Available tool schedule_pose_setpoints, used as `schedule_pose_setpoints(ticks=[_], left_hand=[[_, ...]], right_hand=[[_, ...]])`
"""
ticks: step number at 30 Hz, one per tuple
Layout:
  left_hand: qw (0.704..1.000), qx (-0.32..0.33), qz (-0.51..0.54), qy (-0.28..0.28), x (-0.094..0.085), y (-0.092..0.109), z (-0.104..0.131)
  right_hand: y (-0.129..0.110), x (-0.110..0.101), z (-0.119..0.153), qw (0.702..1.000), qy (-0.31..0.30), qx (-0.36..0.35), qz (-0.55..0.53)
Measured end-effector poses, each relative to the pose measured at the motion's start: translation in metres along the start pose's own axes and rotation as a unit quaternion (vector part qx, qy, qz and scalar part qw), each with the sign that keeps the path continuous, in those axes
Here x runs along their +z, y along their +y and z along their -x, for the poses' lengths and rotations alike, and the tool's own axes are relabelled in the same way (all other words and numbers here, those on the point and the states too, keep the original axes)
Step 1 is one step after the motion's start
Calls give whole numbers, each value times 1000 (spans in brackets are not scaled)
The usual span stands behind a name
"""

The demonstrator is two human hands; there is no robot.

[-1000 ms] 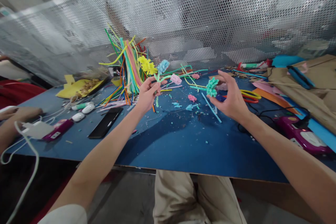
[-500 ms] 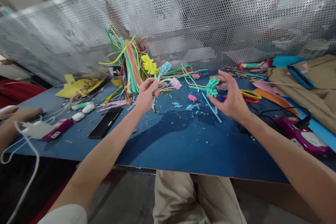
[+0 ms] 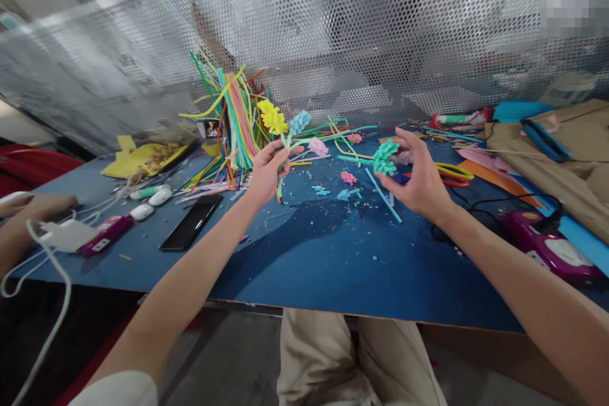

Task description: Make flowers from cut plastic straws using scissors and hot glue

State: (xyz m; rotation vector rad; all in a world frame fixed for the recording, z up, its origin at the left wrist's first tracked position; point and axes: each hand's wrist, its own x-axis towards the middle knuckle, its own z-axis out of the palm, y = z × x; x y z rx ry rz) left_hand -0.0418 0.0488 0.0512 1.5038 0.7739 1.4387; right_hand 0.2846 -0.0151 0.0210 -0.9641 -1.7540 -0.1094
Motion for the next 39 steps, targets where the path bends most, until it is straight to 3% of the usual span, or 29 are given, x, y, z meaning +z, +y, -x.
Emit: schedule_pose_setpoints(ticks=[6,14,34,39], left_hand=[[999,-18,16,-40,-3,-2,0],[989,-54,31,-136,-6,-7,0],[992,-66,12,-106,-7,-13,1],[995,-51,-46,-73,-11,-15,-2]], right_hand=[[-2,0,0,1000,0,5,-2],[-1,-1,0,1000,-6,3,-11],[-2,0,0,999,-12,20,-22],[2,2,0,993,-6,75,-94]])
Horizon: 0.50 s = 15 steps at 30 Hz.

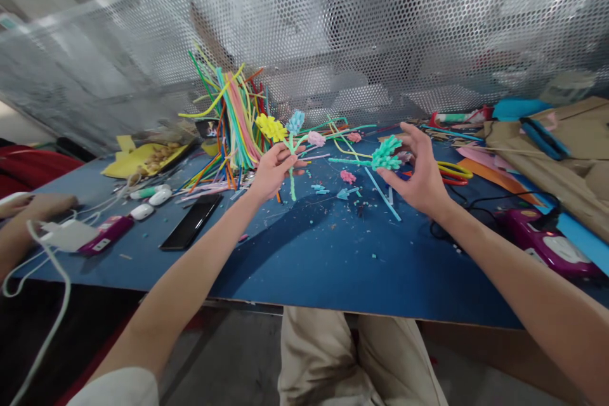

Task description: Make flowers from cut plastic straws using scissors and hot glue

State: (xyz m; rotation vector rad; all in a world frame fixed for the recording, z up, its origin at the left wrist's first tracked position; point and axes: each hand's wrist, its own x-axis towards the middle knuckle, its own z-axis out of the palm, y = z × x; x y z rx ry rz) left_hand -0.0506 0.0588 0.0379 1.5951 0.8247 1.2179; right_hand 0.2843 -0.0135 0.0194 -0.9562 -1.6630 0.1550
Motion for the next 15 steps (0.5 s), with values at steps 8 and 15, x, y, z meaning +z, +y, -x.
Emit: schedule_pose_setpoints(ticks=[8,15], left_hand=[[992,-29,-116,39,-23,-21,-10],[976,-3,-191,99,-41,-34,-15]], right_hand=[[10,4,-3,985,10,104,-140],[13,10,-5,938,48,253,-233]])
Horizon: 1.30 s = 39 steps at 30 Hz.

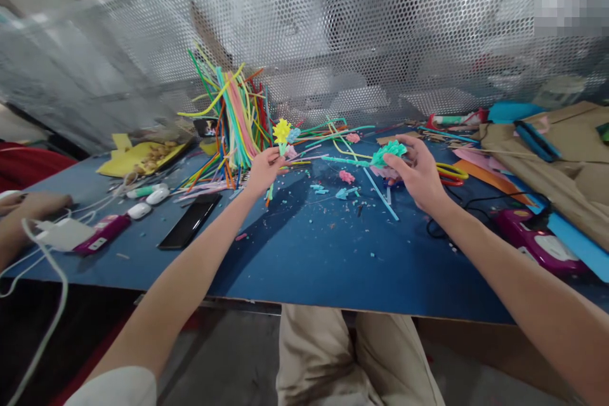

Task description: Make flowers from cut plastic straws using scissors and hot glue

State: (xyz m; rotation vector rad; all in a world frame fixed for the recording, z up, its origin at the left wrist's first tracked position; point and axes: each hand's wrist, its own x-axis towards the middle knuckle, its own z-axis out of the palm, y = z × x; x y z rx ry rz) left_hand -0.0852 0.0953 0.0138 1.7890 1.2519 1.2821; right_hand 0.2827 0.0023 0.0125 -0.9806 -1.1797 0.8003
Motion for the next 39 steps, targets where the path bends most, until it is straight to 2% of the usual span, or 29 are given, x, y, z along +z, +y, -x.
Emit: schedule_pose_setpoints(ticks=[3,4,6,7,8,10,11,13,14,16,20,24,27,33,36,38,39], left_hand=[[994,63,-67,64,-6,5,0],[989,84,-79,92,-6,10,1],[965,171,-111,166,-5,28,8],[957,206,-118,166,-2,39,13],[955,233,-122,141,3,50,20],[951,273,-144,35,16,70,34],[943,288,-165,-19,24,77,41],[921,309,-217,-91,40,85,53],[910,314,-243,-122,46,86,58],[903,312,-261,-139,55,85,64],[933,246,-214,-153,58,83,68],[956,199,-158,-145,58,83,69],[957,190,-162,-146,61,82,73],[937,212,-201,-194,69,83,79],[931,236,-220,-170,64,82,72],[938,235,-216,-137,53,76,61],[949,218,-207,-97,46,71,53]], right_hand=[[0,1,0,1000,-9,-3,6],[0,1,1,1000,-16,-6,10],[-1,4,5,999,-34,-10,19],[-3,7,7,999,-46,-12,23],[-5,10,11,998,-59,-14,25],[-13,17,19,995,-91,-20,29],[-17,21,23,994,-104,-23,30],[-26,27,31,992,-118,-35,32],[-30,29,34,991,-122,-43,33],[-34,30,37,989,-130,-67,34],[-32,26,31,984,-154,-84,3],[-25,26,27,987,-152,2,-53],[-21,30,31,978,-183,70,-75],[-13,32,31,977,-174,72,-98],[-15,27,25,983,-154,52,-83],[-22,22,20,989,-116,19,-85],[-27,19,17,992,-92,-4,-90]])
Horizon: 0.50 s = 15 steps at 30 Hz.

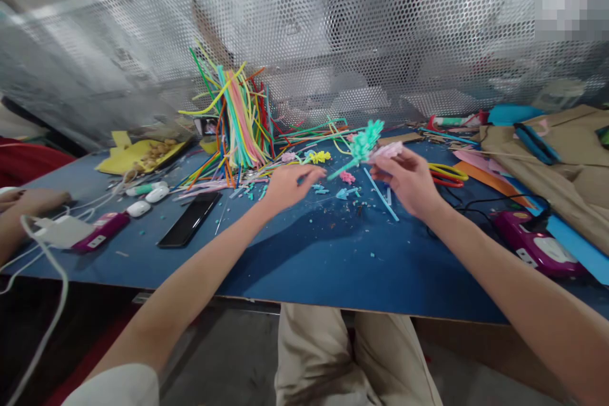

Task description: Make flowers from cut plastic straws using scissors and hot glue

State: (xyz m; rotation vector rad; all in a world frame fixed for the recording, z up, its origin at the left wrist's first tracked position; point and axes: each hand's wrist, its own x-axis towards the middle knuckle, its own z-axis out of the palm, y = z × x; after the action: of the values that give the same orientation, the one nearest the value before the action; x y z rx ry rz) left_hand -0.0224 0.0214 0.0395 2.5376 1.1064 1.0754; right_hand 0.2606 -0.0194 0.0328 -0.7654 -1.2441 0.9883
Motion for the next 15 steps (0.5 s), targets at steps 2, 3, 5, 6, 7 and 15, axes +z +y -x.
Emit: schedule_pose_setpoints(ticks=[2,3,5,6,7,15], left_hand=[[996,-64,-12,66,-10,-23,-4],[991,-96,-46,80,-15,-36,-5],[976,-151,-141,62,-21,-57,-6],[970,-165,-178,29,-23,-65,-5],[961,-180,-209,-14,-24,-72,-4],[943,-199,-240,-117,-19,-85,-2]], right_hand=[[-12,-7,-6,999,28,-46,-3],[-17,-11,-9,997,35,-71,2],[-25,-20,-16,995,39,-90,18],[-27,-24,-20,994,44,-92,27],[-27,-29,-23,994,54,-91,34],[-30,-66,-50,936,181,-117,277]])
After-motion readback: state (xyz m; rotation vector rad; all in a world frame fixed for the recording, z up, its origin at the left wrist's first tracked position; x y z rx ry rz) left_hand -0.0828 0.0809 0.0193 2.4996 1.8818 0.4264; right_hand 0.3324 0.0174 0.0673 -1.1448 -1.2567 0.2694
